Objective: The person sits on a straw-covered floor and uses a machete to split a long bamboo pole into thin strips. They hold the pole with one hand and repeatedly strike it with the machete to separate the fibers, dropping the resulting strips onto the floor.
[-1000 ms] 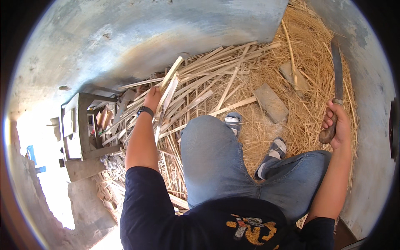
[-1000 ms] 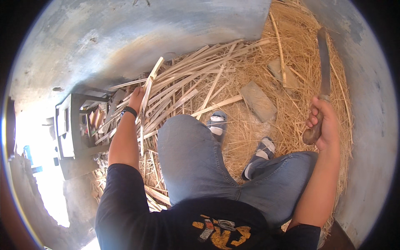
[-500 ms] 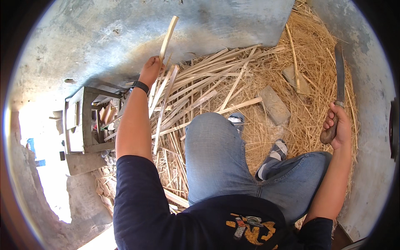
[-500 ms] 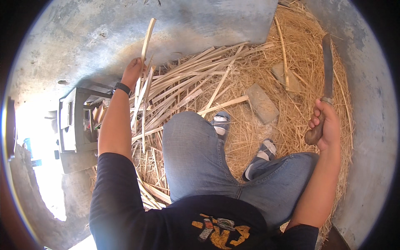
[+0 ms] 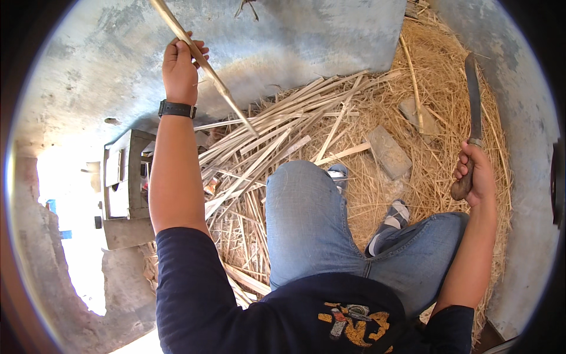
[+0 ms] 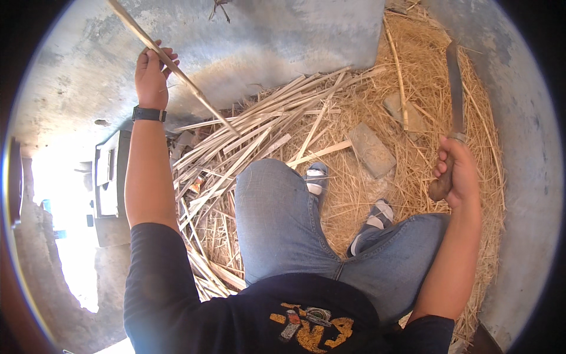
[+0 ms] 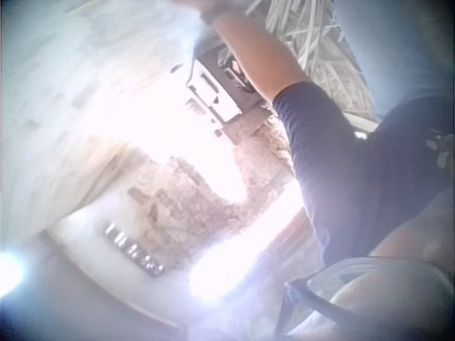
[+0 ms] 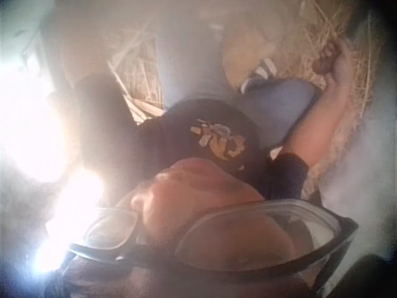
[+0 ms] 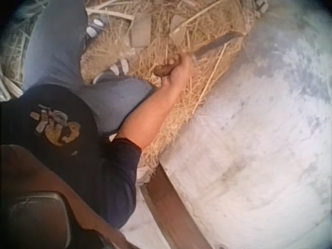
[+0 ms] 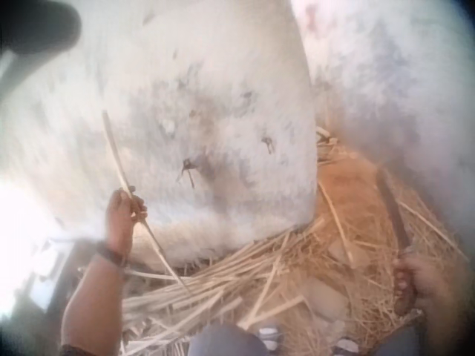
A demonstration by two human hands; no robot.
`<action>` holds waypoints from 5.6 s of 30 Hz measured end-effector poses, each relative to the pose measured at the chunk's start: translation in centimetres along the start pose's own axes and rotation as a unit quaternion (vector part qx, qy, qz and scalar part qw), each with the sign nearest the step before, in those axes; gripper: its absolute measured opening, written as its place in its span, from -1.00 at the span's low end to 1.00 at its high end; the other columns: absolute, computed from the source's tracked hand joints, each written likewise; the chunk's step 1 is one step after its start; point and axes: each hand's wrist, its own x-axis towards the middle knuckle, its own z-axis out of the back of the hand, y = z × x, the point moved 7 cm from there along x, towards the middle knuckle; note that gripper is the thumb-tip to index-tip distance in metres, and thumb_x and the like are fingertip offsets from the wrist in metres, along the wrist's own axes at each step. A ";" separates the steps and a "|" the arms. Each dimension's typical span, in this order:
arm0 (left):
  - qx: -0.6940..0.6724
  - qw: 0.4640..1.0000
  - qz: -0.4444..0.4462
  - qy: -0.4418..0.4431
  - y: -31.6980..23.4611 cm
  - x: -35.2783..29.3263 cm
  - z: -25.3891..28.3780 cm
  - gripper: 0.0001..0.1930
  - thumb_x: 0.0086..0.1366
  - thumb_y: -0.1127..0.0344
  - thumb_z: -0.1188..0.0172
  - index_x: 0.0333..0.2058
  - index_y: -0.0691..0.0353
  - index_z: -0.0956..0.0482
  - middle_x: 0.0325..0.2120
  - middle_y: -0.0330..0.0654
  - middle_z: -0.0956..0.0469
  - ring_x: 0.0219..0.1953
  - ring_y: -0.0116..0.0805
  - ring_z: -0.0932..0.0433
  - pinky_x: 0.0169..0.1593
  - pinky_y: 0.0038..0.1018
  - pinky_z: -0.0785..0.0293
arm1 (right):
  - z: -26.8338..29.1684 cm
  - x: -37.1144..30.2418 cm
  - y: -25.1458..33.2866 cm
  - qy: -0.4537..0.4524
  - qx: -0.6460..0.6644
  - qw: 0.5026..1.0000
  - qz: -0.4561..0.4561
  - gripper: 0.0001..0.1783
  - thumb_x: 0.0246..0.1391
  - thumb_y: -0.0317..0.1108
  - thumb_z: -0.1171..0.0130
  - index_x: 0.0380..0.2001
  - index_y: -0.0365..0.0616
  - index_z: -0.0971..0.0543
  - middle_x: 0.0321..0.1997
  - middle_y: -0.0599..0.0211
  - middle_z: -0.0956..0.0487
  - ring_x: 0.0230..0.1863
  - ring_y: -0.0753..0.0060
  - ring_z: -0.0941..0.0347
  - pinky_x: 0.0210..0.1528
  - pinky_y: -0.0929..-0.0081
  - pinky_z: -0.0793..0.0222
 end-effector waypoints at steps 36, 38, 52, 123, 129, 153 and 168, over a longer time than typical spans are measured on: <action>-0.421 0.872 0.047 0.246 -17.2 -10.4 -32.1 -0.12 0.19 -0.64 0.34 -0.33 0.18 -0.49 -0.69 -0.39 -0.14 -0.63 -0.47 -0.05 -0.43 -0.44 -0.12 | 7.9 -3.7 2.4 0.020 -0.200 0.977 0.078 -0.52 0.03 -0.24 -0.29 0.00 -0.24 -0.50 -0.54 0.43 -0.47 -0.60 0.57 -0.39 -0.53 0.53 -0.33; -0.425 0.864 0.060 0.264 -16.8 -10.9 -33.3 -0.14 0.21 -0.62 0.36 -0.37 0.16 -0.50 -0.69 -0.39 -0.13 -0.64 -0.46 -0.04 -0.43 -0.44 -0.12 | 8.8 -3.6 2.1 0.016 -0.199 0.978 0.065 -0.50 0.03 -0.23 -0.29 0.01 -0.26 -0.50 -0.54 0.43 -0.47 -0.60 0.56 -0.39 -0.53 0.53 -0.33; -0.419 0.862 0.072 0.276 -14.5 -12.5 -35.9 -0.20 0.26 -0.56 0.35 -0.39 0.12 -0.50 -0.66 -0.39 -0.15 -0.62 -0.48 -0.05 -0.43 -0.48 -0.05 | 10.1 -2.5 2.3 -0.004 -0.230 0.969 0.087 -0.48 0.02 -0.23 -0.29 0.01 -0.33 -0.50 -0.56 0.41 -0.47 -0.60 0.55 -0.39 -0.56 0.53 -0.29; -0.278 0.941 -0.191 0.019 -27.7 -7.4 -29.2 -0.74 0.40 0.21 0.21 -0.41 0.24 -0.28 -0.61 -0.25 -0.21 -0.60 -0.41 -0.14 -0.47 -0.44 -0.15 | -7.7 -5.2 -6.0 0.029 -0.161 0.979 0.123 -0.61 0.11 -0.17 -0.22 -0.19 -0.30 -0.50 -0.34 -0.15 -0.61 -0.22 -0.10 -0.60 -0.14 0.18 -0.45; -0.278 0.943 -0.184 -0.020 -27.8 -8.4 -29.6 -0.82 0.34 0.30 0.22 -0.45 0.19 -0.22 -0.61 -0.22 -0.22 -0.59 -0.39 -0.14 -0.47 -0.45 -0.12 | -9.1 -4.9 -6.6 0.034 -0.151 0.968 0.199 -0.56 0.15 -0.19 -0.21 -0.13 -0.39 -0.42 -0.48 0.03 -0.57 -0.46 0.22 -0.55 -0.37 0.27 -0.41; -0.284 0.945 -0.133 -0.088 -24.3 -6.1 -23.4 -0.91 0.27 0.35 0.18 -0.41 0.21 -0.19 -0.56 -0.17 -0.28 -0.57 -0.35 -0.24 -0.45 -0.41 -0.26 | -10.0 -8.1 -1.1 0.097 -0.152 0.949 0.256 -0.57 0.13 -0.26 -0.16 -0.12 -0.43 -0.36 -0.51 -0.18 -0.57 -0.42 -0.21 -0.55 -0.35 0.05 -0.43; -0.277 0.944 -0.110 -0.139 -23.8 -6.6 -22.1 -0.91 0.21 0.38 0.20 -0.44 0.25 -0.16 -0.57 -0.17 -0.22 -0.60 -0.35 -0.15 -0.48 -0.38 -0.10 | -10.7 -6.8 -3.4 0.085 -0.216 0.946 0.228 -0.60 0.10 -0.25 -0.17 -0.15 -0.36 -0.39 -0.42 -0.23 -0.58 -0.26 -0.26 -0.58 -0.18 -0.01 -0.46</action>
